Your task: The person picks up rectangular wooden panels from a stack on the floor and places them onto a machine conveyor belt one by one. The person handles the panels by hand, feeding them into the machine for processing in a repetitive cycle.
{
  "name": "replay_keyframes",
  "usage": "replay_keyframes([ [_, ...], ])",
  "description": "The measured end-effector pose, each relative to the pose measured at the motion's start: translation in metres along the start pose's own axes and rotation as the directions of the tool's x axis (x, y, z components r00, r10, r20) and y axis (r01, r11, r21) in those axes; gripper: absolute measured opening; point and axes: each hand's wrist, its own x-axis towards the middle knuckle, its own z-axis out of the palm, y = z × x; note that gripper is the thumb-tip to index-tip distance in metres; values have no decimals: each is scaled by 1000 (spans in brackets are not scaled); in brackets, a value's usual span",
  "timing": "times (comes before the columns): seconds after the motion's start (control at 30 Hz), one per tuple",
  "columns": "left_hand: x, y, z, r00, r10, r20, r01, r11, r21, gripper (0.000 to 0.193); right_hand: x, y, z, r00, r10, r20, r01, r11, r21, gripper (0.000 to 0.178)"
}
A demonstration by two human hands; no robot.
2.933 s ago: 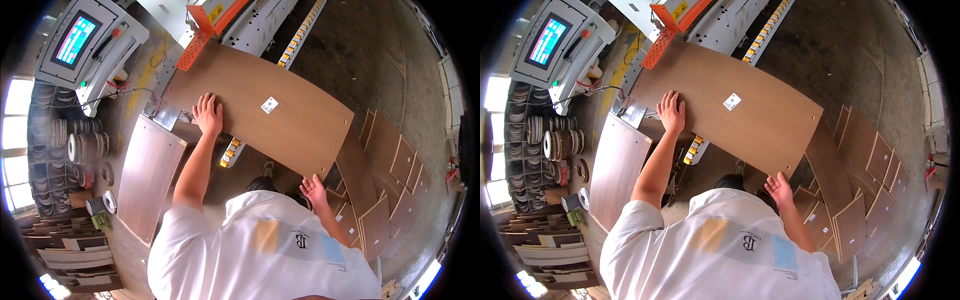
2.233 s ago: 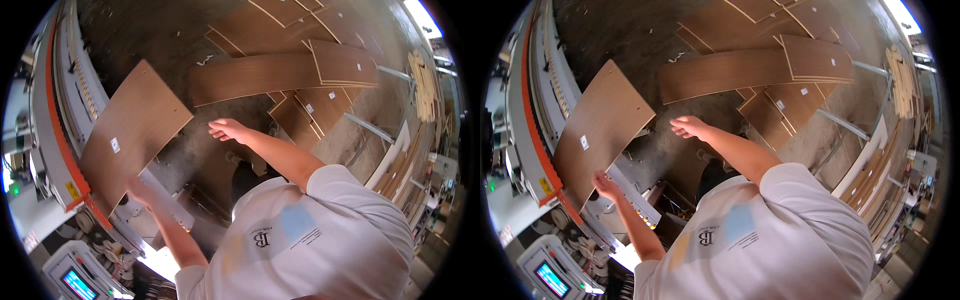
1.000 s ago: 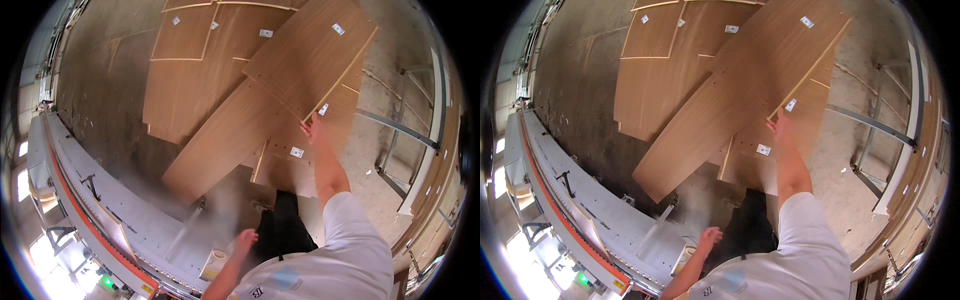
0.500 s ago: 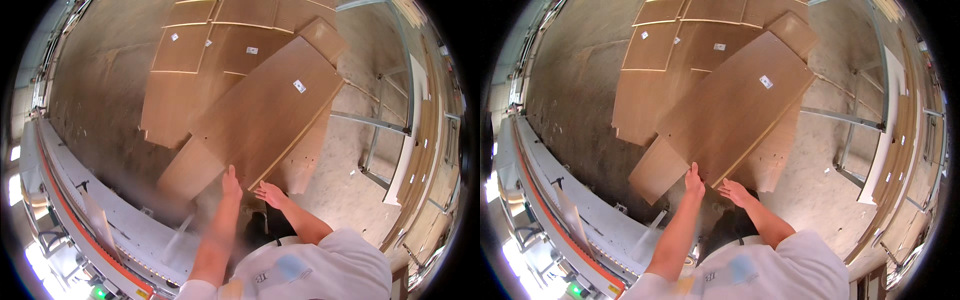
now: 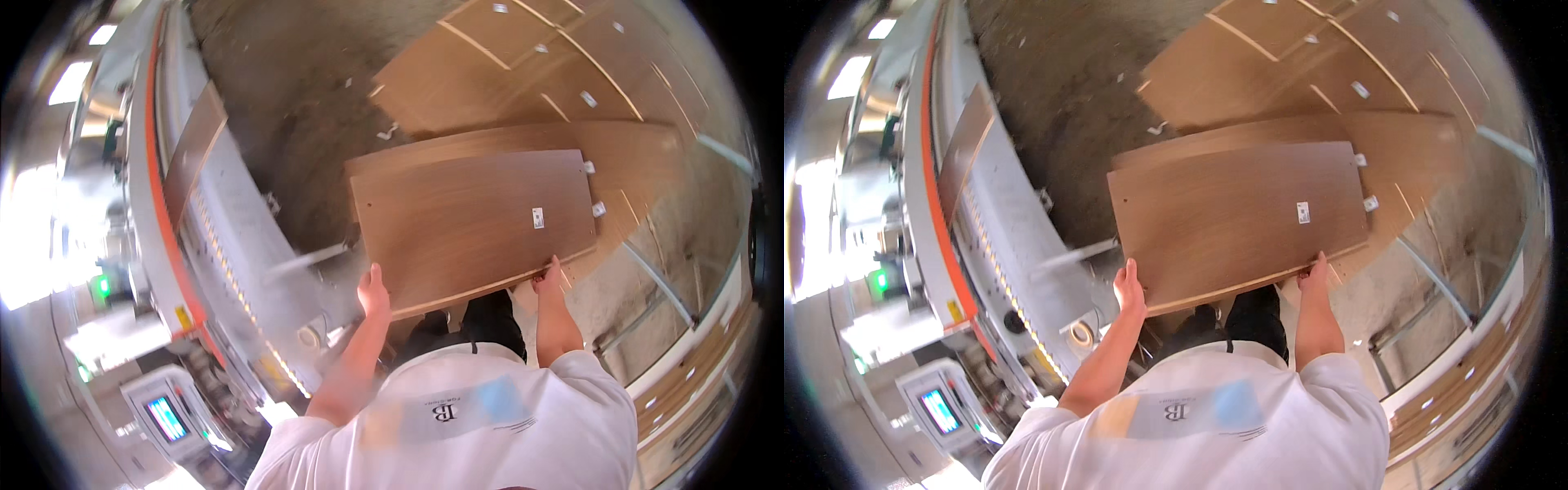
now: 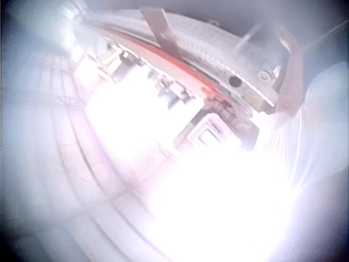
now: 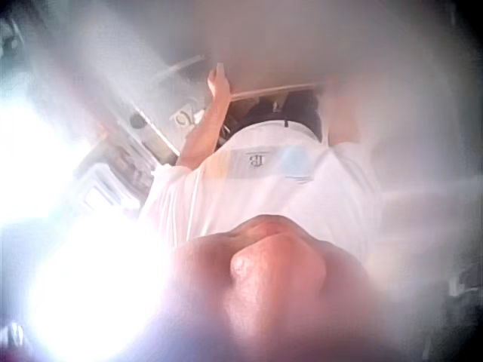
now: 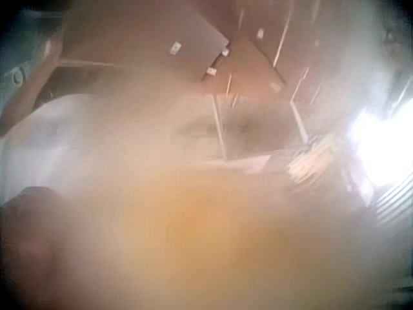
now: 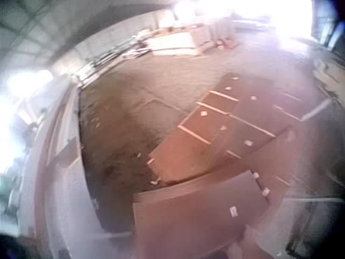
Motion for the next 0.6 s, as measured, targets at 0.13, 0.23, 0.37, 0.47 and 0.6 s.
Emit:
replay_keyframes([
  [0.13, 29, -52, -92, 991, 42, -129, -50, 997, -59, 47, -57, 64, 9, 992, -57, 117, 64, 996, -55, 68],
  [0.23, 33, -75, -181, 983, -104, -153, 71, 976, -207, 46, -121, 117, 6, 955, -96, 280, 112, 993, -44, 69],
  [0.37, 48, -154, -321, 970, -137, -199, 46, 913, -405, 43, -253, 156, 2, 869, -45, 492, 166, 965, -205, 78],
  [0.47, 51, -185, -406, 954, -182, -240, 54, 886, -460, 44, -272, 177, 24, 859, -106, 501, 199, 971, -136, 76],
  [0.6, 82, -258, -487, 895, -171, -413, 68, 965, -252, 50, -270, 247, 75, 848, -218, 483, 356, 909, -215, 59],
])
